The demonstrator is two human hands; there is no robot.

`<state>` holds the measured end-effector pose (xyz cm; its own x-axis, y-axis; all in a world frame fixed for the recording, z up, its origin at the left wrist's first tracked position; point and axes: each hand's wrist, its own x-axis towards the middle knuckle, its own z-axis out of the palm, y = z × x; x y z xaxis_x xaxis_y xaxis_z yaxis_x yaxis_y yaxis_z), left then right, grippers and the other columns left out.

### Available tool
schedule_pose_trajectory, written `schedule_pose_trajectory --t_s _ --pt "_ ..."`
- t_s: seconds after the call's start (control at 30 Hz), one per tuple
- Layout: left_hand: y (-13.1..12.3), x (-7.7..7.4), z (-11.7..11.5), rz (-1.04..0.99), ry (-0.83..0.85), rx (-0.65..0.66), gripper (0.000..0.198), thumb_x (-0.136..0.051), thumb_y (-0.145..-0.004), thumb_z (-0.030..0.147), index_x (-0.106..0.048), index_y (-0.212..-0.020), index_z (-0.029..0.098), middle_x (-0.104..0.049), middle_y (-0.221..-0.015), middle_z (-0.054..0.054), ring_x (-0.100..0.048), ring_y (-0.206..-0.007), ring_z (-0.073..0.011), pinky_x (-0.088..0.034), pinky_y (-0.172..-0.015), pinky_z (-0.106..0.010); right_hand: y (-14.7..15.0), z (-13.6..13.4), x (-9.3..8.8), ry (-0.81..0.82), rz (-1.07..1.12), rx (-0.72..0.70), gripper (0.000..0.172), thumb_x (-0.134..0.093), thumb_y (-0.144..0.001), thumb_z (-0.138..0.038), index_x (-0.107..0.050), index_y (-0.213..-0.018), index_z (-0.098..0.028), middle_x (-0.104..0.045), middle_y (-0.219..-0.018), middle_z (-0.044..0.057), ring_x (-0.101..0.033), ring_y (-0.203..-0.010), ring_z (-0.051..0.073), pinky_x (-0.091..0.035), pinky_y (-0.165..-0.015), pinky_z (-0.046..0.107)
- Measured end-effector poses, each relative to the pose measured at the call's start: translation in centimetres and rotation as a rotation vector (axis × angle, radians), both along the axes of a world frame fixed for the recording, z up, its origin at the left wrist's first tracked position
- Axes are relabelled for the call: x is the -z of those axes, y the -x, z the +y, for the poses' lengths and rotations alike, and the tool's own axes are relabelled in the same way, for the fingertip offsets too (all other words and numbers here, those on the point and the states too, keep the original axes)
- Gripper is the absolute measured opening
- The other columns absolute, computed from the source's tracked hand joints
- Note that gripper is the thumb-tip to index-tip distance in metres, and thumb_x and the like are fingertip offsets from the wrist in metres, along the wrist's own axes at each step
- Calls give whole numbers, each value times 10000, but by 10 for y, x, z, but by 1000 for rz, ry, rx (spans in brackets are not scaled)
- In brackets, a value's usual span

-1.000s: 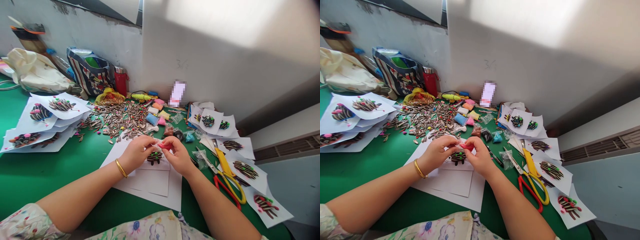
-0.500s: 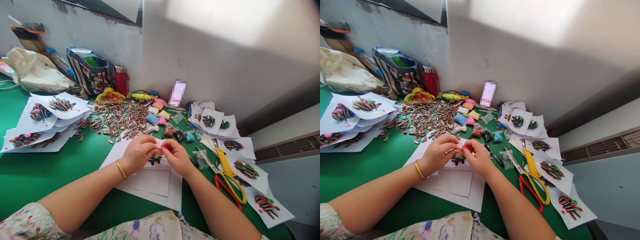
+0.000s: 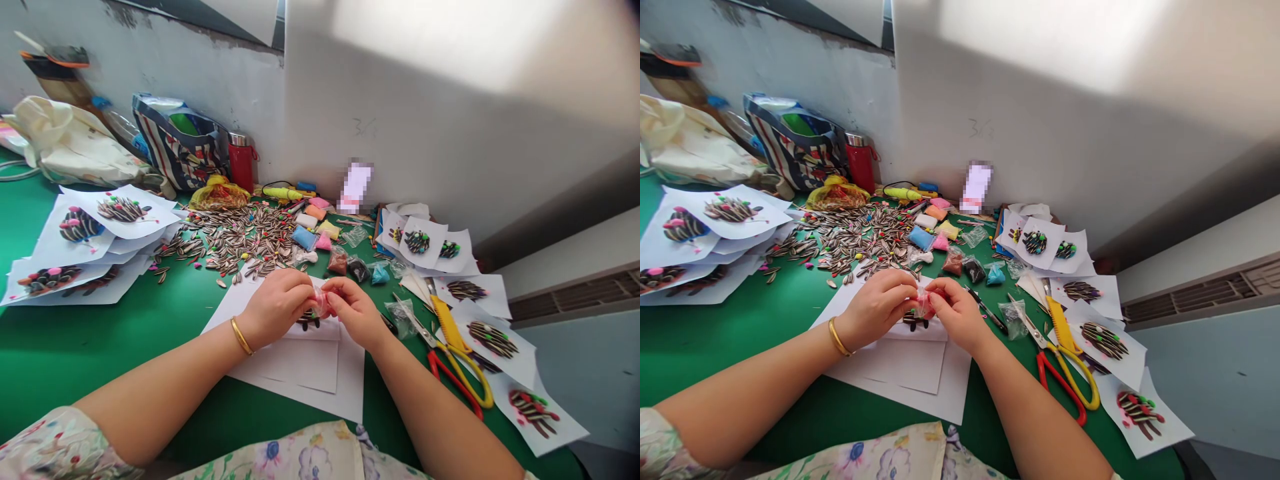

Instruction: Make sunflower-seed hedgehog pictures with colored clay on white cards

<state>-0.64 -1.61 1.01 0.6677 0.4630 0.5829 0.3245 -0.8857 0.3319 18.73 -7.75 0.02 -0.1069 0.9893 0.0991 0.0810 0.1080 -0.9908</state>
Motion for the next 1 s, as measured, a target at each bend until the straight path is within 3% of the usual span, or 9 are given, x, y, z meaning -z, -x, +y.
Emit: schedule_pose_trajectory --t_s 0.17,0.27,0.5,0.73,1.0 --pt "2 0 0 10 36 -17 229 -480 -964 301 -629 -833 187 -657 -908 -75 -570 -848 -201 -450 -794 -353 -1 -2 -8 -152 -240 -47 235 -619 -883 -349 -629 -1099 -256 -623 -1049 41 -630 -927 188 -517 -841 353" --pt "2 1 -1 -40 114 -5 230 -514 -951 339 -633 -820 191 -654 -902 -70 -578 -864 -197 -465 -805 -345 0 -2 -12 -231 -343 -31 295 -718 -806 -322 -624 -1078 -259 -614 -1043 36 -600 -964 201 -495 -862 349" --pt "-2 1 0 -166 342 13 30 -648 -872 233 -657 -875 205 -649 -943 -42 -603 -938 -180 -502 -858 -321 -2 -1 -10 -260 -352 47 277 -721 -792 -273 -601 -1041 -254 -595 -997 21 -589 -910 186 -480 -829 331" --pt "0 1 0 -122 285 6 171 -528 -943 262 -672 -878 194 -661 -929 -61 -608 -927 -189 -507 -855 -341 -3 -2 -9 -225 -347 29 272 -711 -801 -277 -587 -1042 -252 -589 -1005 22 -585 -920 187 -483 -835 336" --pt "-1 5 1 -244 325 -44 63 -665 -864 262 -647 -856 202 -640 -935 -50 -602 -929 -187 -507 -855 -336 -4 -2 -6 -203 -317 44 292 -720 -795 -287 -578 -1047 -252 -593 -1035 32 -587 -950 197 -495 -817 331"
